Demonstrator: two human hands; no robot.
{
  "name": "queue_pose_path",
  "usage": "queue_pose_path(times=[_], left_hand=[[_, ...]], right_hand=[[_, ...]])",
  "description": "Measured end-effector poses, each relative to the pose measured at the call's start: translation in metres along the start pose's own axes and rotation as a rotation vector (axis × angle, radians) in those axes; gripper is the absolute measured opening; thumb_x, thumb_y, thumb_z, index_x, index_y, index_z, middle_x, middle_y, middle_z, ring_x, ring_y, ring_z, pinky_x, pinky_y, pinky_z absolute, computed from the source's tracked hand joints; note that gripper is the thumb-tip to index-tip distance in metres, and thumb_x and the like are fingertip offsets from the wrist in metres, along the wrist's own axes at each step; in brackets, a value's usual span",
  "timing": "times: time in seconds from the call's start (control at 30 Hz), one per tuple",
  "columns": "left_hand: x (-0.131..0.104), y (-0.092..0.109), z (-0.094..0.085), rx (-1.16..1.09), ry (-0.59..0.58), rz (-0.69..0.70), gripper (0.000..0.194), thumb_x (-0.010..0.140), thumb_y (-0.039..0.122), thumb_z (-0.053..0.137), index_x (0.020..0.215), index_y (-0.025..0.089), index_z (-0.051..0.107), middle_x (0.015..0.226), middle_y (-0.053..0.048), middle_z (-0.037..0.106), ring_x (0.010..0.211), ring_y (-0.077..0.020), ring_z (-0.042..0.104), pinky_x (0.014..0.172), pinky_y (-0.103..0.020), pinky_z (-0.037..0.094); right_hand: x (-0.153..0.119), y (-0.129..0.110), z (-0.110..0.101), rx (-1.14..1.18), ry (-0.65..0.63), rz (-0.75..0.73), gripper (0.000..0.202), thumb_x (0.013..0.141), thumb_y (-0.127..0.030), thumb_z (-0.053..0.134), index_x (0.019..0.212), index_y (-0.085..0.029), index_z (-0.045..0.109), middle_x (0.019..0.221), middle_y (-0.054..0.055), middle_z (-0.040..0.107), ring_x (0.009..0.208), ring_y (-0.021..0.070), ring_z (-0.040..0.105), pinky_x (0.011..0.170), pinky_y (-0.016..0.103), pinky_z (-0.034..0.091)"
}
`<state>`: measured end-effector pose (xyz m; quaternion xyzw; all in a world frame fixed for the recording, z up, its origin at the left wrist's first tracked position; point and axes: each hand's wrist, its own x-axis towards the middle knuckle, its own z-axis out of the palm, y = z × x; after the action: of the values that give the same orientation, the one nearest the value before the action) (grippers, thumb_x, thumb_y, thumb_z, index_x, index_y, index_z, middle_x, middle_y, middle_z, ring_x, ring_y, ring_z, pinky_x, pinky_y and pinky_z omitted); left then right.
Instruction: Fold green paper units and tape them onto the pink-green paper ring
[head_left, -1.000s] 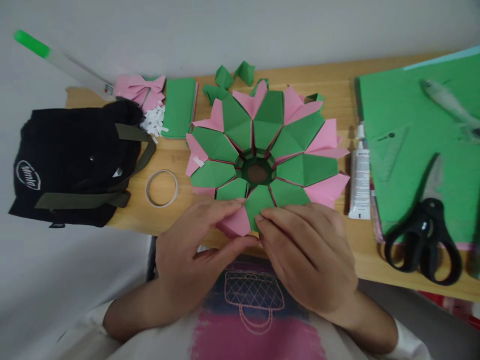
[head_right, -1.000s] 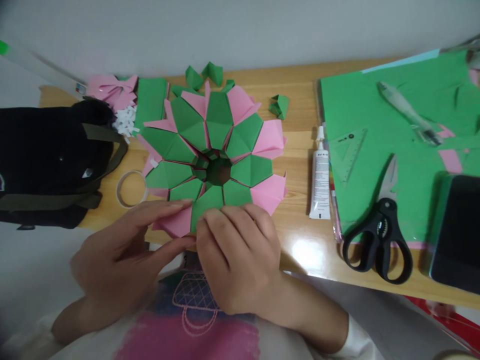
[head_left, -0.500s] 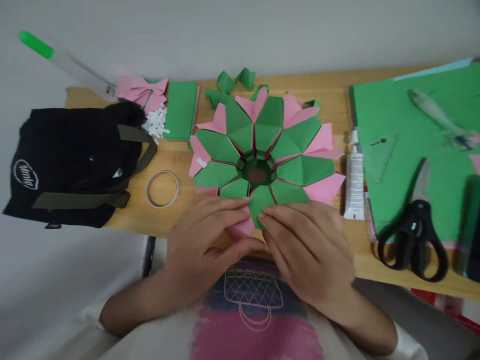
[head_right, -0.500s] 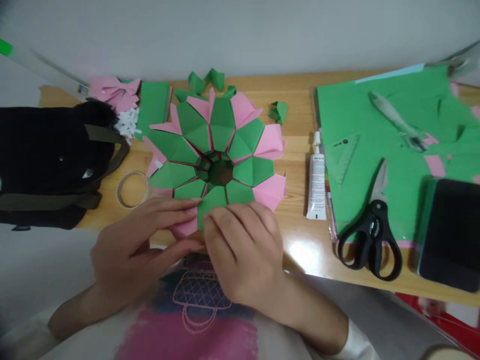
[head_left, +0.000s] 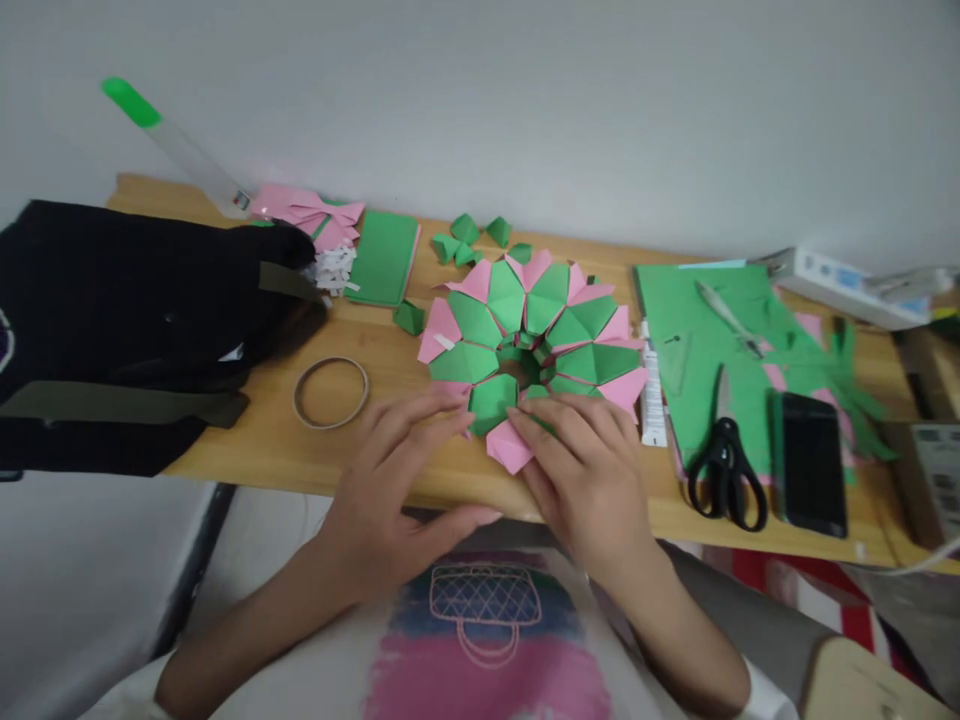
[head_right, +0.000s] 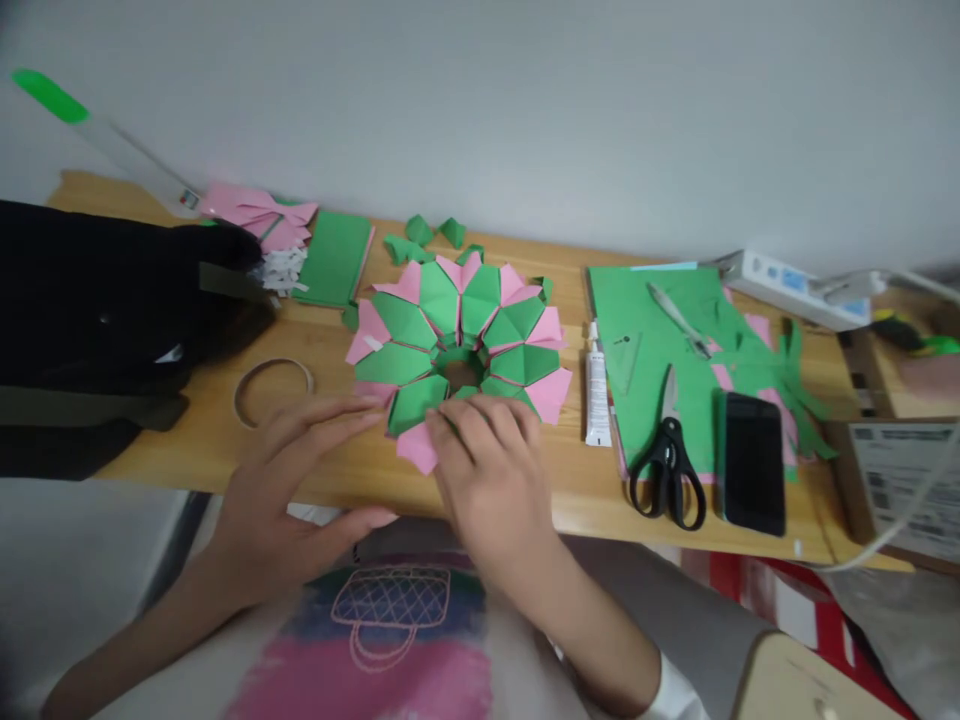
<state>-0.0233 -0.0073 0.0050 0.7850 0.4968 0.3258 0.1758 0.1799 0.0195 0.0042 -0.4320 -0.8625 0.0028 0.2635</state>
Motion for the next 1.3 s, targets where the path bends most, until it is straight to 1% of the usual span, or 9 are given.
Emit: queue_pose_path(times=[0.13, 0.3, 0.47, 0.7, 0.8, 0.9, 1.03, 1.17, 1.3], left_hand=[[-0.01, -0.006, -0.002, -0.014, 0.076, 0.028, 0.043, 0.083, 0.027, 0.07, 0.122, 0.027, 0.054, 0.118, -0.008, 0.064, 0.109, -0.0264, 0.059, 0.095, -0.044, 0.05], [-0.015, -0.007, 0.0, -0.055, 0.137, 0.004, 0.026, 0.089, 0.019, 0.06, 0.114, 0.024, 0.057, 0.111, -0.005, 0.066, 0.104, -0.0223, 0.06, 0.094, -0.04, 0.05], [-0.014, -0.005, -0.001, -0.065, 0.176, 0.052, 0.017, 0.089, 0.017, 0.057, 0.104, 0.024, 0.063, 0.105, -0.005, 0.068, 0.1, -0.0222, 0.062, 0.091, -0.04, 0.051], [-0.013, -0.006, 0.007, -0.075, 0.188, 0.082, 0.015, 0.09, 0.016, 0.056, 0.098, 0.022, 0.066, 0.104, -0.006, 0.068, 0.101, -0.0222, 0.061, 0.09, -0.04, 0.05], [-0.002, 0.0, 0.021, -0.034, 0.178, 0.067, 0.013, 0.089, 0.024, 0.061, 0.1, 0.02, 0.066, 0.105, -0.009, 0.068, 0.103, -0.0259, 0.059, 0.09, -0.044, 0.049], [0.014, 0.007, 0.037, 0.063, 0.171, 0.012, 0.023, 0.084, 0.035, 0.067, 0.097, 0.016, 0.067, 0.103, -0.013, 0.066, 0.102, -0.0306, 0.056, 0.085, -0.047, 0.049], [0.028, 0.014, 0.051, 0.075, 0.112, -0.024, 0.015, 0.084, 0.031, 0.065, 0.088, 0.016, 0.067, 0.098, -0.012, 0.064, 0.1, -0.0317, 0.055, 0.081, -0.048, 0.047], [0.032, 0.014, 0.049, 0.028, 0.016, -0.031, 0.007, 0.085, 0.018, 0.059, 0.086, 0.018, 0.066, 0.099, -0.01, 0.065, 0.1, -0.0306, 0.055, 0.081, -0.047, 0.046], [0.042, 0.011, 0.039, -0.004, -0.085, -0.022, 0.019, 0.087, 0.009, 0.051, 0.077, 0.017, 0.065, 0.087, -0.007, 0.067, 0.09, -0.0249, 0.06, 0.079, -0.04, 0.048]], right_hand=[[0.002, 0.006, 0.004, -0.019, 0.043, -0.036, 0.021, 0.088, -0.008, 0.058, 0.101, -0.019, 0.071, 0.095, 0.003, 0.077, 0.09, 0.0197, 0.064, 0.078, 0.037, 0.043], [0.001, 0.014, 0.006, -0.006, 0.07, -0.005, 0.019, 0.087, -0.009, 0.059, 0.096, -0.018, 0.072, 0.09, 0.005, 0.076, 0.087, 0.0202, 0.065, 0.078, 0.037, 0.043], [-0.007, 0.023, 0.009, -0.02, 0.076, 0.071, 0.021, 0.085, -0.012, 0.061, 0.099, -0.021, 0.074, 0.095, 0.006, 0.076, 0.092, 0.023, 0.064, 0.078, 0.038, 0.044], [-0.01, 0.021, 0.007, -0.065, 0.072, 0.05, 0.015, 0.086, -0.018, 0.065, 0.094, -0.023, 0.076, 0.092, 0.004, 0.078, 0.089, 0.0217, 0.063, 0.08, 0.039, 0.041], [-0.007, 0.02, 0.007, 0.018, 0.088, 0.132, 0.017, 0.086, -0.017, 0.062, 0.091, -0.022, 0.077, 0.09, 0.005, 0.077, 0.088, 0.0224, 0.064, 0.079, 0.039, 0.042], [-0.004, 0.021, 0.006, 0.066, 0.099, 0.154, 0.019, 0.087, -0.018, 0.057, 0.089, -0.018, 0.076, 0.09, 0.008, 0.076, 0.086, 0.0235, 0.064, 0.077, 0.039, 0.045], [-0.003, 0.023, 0.003, 0.11, 0.078, 0.146, 0.02, 0.087, -0.016, 0.056, 0.097, -0.017, 0.074, 0.093, 0.009, 0.075, 0.089, 0.0241, 0.066, 0.078, 0.04, 0.049], [-0.005, 0.024, 0.0, 0.191, 0.072, 0.137, 0.022, 0.087, -0.016, 0.057, 0.105, -0.019, 0.07, 0.097, 0.008, 0.075, 0.093, 0.0232, 0.067, 0.081, 0.039, 0.05], [-0.009, 0.027, -0.002, 0.3, 0.076, 0.137, 0.017, 0.089, -0.014, 0.056, 0.099, -0.019, 0.069, 0.091, 0.007, 0.074, 0.089, 0.0206, 0.068, 0.077, 0.035, 0.053]])
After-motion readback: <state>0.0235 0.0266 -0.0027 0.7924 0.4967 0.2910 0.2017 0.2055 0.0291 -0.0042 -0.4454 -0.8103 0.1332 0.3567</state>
